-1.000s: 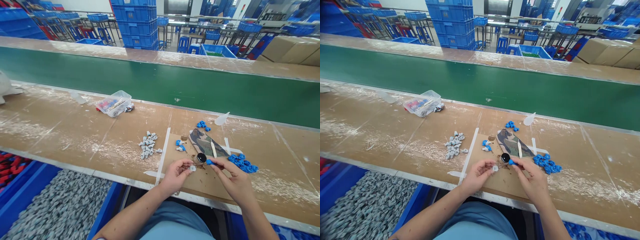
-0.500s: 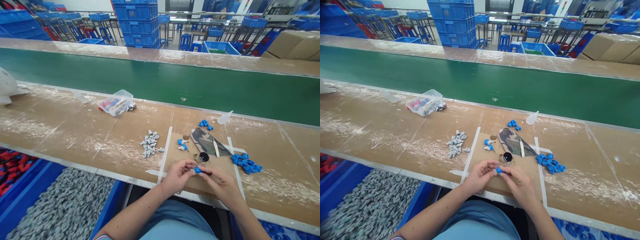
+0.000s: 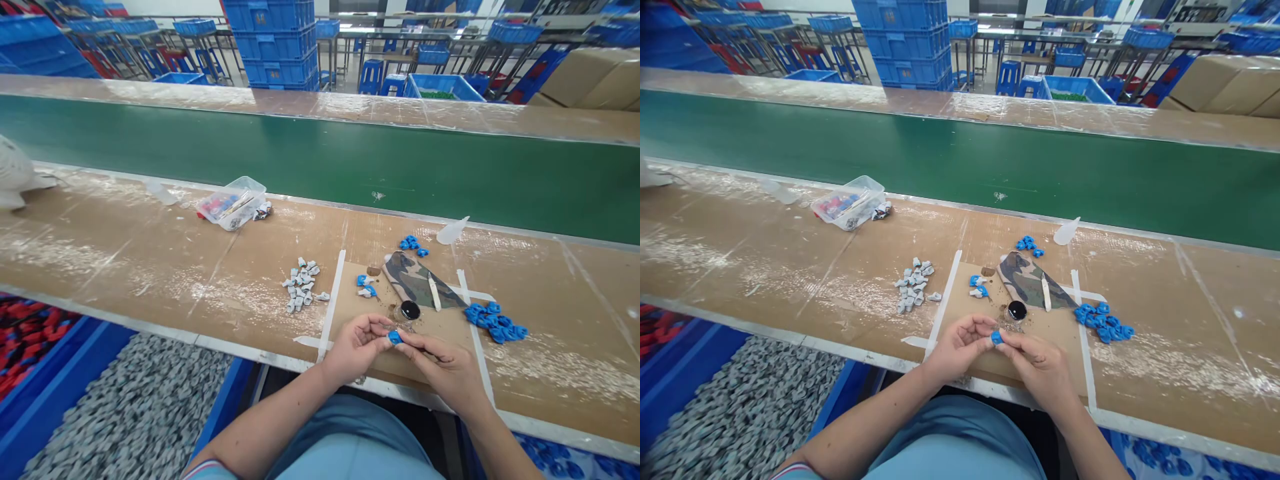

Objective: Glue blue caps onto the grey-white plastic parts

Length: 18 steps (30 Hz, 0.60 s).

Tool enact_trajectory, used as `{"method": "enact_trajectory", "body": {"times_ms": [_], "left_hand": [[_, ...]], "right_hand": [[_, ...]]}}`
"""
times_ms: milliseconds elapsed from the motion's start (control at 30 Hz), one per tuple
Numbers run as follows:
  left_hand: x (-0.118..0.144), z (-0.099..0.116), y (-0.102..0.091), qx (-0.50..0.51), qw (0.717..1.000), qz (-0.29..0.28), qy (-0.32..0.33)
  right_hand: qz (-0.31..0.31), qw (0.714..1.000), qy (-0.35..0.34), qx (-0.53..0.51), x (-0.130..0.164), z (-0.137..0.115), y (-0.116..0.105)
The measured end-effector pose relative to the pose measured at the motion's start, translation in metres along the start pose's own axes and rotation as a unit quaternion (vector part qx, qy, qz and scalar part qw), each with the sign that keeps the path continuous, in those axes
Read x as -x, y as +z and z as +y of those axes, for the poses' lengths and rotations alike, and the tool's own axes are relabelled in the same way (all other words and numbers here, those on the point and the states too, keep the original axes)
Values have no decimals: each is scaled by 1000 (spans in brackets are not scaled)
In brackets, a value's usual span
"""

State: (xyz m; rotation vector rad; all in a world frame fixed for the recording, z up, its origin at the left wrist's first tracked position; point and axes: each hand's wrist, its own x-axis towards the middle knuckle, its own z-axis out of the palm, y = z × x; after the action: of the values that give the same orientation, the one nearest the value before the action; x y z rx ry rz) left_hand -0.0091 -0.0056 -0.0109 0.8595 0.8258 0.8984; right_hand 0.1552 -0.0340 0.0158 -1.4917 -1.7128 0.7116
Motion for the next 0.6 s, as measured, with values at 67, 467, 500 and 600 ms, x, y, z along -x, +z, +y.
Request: {"method": "enact_trajectory", "body": {"times_ms": [67,467,500,600], "left_hand": [[-2,-1,0,-3,1000,-1,-7],[-36,13,-36,-357,916,87,163],[-38,14,-37,-369,908,89,177],[-37,15,-39,-405,882,97,220]], "right_hand": [[7,1000,-2,7,1,1,3],[256,939,117,199,32,83,-73],[265,932,134,208,36,93,-82],[251,931,144,222,42,110,-99]]}}
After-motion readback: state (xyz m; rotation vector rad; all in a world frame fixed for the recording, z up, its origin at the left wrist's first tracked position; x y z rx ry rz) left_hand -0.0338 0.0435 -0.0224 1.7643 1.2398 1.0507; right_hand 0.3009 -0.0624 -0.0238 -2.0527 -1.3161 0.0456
